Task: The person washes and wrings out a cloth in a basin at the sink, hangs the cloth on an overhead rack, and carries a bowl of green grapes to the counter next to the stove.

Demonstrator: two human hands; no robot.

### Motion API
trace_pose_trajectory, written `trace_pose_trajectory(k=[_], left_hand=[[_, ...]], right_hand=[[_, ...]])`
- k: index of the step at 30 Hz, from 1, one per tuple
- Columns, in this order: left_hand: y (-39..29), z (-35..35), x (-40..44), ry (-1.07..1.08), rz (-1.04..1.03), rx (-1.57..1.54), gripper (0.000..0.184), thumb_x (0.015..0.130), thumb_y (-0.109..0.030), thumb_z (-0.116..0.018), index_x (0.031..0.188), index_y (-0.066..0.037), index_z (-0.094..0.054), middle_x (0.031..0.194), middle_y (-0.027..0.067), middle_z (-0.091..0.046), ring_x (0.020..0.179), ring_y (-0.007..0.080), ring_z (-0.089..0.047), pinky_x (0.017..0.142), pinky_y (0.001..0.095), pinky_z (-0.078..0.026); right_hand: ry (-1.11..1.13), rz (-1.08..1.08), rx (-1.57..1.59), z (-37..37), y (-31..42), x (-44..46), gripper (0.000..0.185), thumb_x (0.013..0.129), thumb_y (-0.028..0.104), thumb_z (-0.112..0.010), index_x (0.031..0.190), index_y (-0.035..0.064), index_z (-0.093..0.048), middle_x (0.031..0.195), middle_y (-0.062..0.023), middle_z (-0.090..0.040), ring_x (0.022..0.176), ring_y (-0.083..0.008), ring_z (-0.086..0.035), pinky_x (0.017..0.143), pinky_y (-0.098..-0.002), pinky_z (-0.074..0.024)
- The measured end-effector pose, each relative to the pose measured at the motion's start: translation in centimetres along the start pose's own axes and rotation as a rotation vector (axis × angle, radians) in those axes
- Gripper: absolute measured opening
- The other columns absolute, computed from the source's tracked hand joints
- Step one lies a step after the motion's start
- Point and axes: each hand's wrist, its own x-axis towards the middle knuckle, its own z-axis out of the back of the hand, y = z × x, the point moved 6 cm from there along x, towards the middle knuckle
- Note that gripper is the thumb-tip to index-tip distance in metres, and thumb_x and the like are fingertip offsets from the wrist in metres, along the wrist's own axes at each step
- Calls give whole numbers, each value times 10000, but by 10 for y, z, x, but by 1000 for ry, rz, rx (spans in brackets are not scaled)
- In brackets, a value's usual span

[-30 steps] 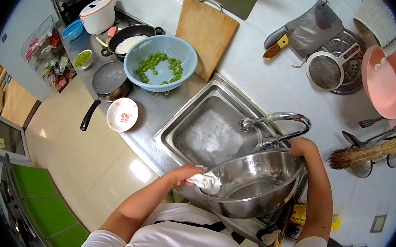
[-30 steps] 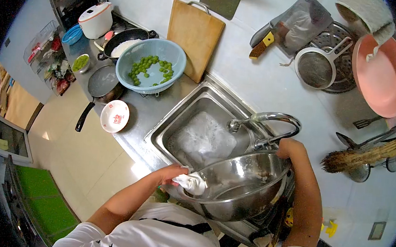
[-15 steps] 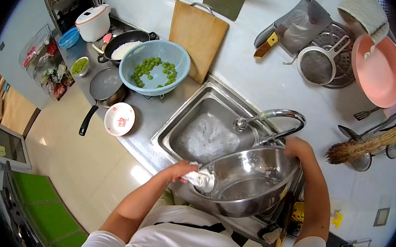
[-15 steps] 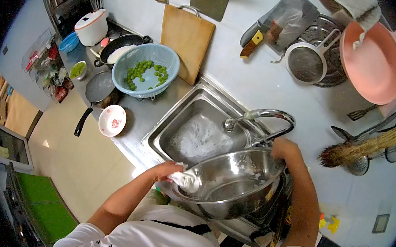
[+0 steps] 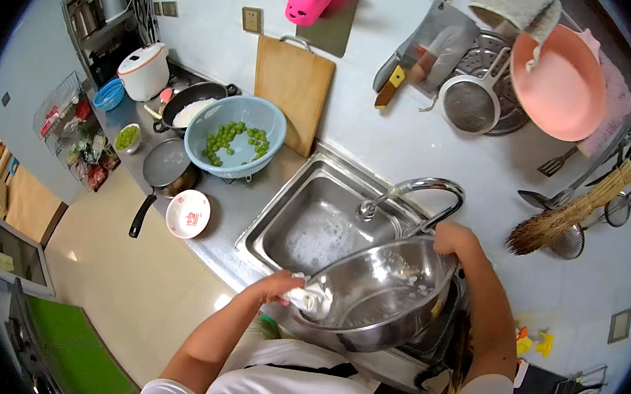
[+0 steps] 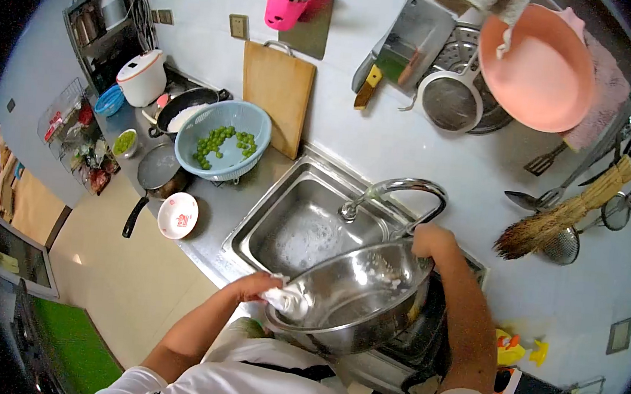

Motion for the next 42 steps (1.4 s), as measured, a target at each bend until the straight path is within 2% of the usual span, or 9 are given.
trace_pose_trajectory(k=[7,16,20,22,27,34,38,40,42], left_hand=[[-21,10,-14,-25,-22,-130,320,765,-313,-589,962,-61,-595,814,17,-618,720,113,-594,535,254,-476],[2,-22,-8,46,40,-204,311,764,-340,-617,927,-75,-615,733,-14,-607,567,99,-564,422,214,-447],[8,7,15,4,-29,-538,275,815,-258,-570,1026,-84,-587,941,31,-642,845,159,-624,739,335,-509],[-9,13,2,-43,-52,-568,284,812,-259,-578,1030,-77,-584,957,39,-639,866,162,-621,780,354,-496],[-4,13,-5,1,148,-502,170,773,-371,-586,842,-217,-605,717,-74,-605,659,59,-559,463,203,-389],[3,9,-10,-65,208,-372,189,749,-234,-571,888,-110,-601,797,15,-630,710,163,-619,557,292,-500],[20,18,9,-94,89,-454,174,769,-167,-543,898,-58,-586,804,63,-626,703,198,-627,580,340,-522],[12,15,4,-104,63,-504,192,766,-151,-548,915,-34,-573,813,87,-622,676,213,-627,580,351,-531],[7,21,-1,-232,63,-450,237,759,-137,-555,953,0,-552,819,105,-619,660,229,-629,556,354,-534]], right_hand=[[-58,-12,66,-8,-12,4,306,667,108,-539,935,3,-643,986,-191,-621,903,-327,-607,771,-414,-484],[42,10,57,-18,-18,-1,282,690,116,-542,921,-18,-635,972,-207,-618,898,-323,-606,785,-414,-477],[-10,74,117,-34,-18,13,277,712,140,-557,921,-24,-634,970,-217,-613,900,-332,-602,789,-421,-475],[-139,51,265,-43,-15,20,286,734,183,-586,919,-31,-629,978,-215,-611,904,-350,-595,784,-426,-475],[-427,124,479,-81,-8,60,279,795,231,-570,1024,74,-598,967,-202,-605,916,-367,-572,796,-455,-450],[-431,134,732,-117,0,85,286,822,246,-553,1059,92,-593,966,-180,-611,915,-360,-574,785,-435,-452],[-713,98,799,-100,-13,61,233,825,219,-532,981,66,-612,905,-193,-609,842,-374,-574,739,-445,-453],[-936,-19,760,-100,-37,52,214,839,193,-500,952,49,-610,884,-197,-606,811,-376,-576,716,-449,-454],[-824,-290,820,-109,-69,50,275,854,197,-491,1075,44,-551,899,-219,-606,834,-372,-582,717,-462,-454]])
